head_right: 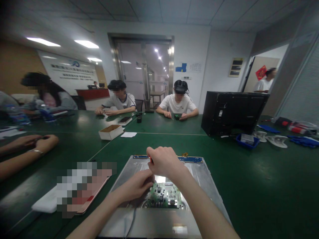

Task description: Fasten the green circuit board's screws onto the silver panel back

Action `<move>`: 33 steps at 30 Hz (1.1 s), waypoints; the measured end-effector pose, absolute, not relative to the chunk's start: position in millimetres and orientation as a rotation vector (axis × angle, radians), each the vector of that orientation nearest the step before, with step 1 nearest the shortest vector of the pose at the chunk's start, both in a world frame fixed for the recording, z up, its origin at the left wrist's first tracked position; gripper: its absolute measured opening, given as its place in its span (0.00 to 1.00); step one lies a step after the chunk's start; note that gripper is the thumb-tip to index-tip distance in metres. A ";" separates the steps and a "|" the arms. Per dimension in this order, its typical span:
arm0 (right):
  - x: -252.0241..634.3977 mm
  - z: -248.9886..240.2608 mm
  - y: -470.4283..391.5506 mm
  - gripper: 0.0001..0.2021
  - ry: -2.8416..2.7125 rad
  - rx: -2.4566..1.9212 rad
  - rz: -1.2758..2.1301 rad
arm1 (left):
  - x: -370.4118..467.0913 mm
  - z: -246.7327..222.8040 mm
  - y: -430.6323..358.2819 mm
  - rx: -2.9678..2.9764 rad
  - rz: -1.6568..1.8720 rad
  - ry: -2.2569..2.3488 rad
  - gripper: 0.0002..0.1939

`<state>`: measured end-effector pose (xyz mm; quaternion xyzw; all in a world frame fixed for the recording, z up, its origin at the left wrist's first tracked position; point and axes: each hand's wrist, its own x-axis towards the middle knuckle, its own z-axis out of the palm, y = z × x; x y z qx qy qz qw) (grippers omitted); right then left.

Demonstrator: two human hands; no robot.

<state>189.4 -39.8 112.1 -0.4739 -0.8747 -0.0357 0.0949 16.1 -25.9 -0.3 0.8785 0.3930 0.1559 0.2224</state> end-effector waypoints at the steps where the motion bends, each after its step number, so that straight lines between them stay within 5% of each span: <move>1: 189.7 112.5 -39.8 0.10 -2.593 -1.404 -0.114 | 16.6 0.9 -26.6 2.425 0.426 1.090 0.05; 33: 199.8 115.3 -35.6 0.10 -2.558 -1.435 -0.108 | 12.9 5.3 -26.1 2.479 0.416 1.181 0.05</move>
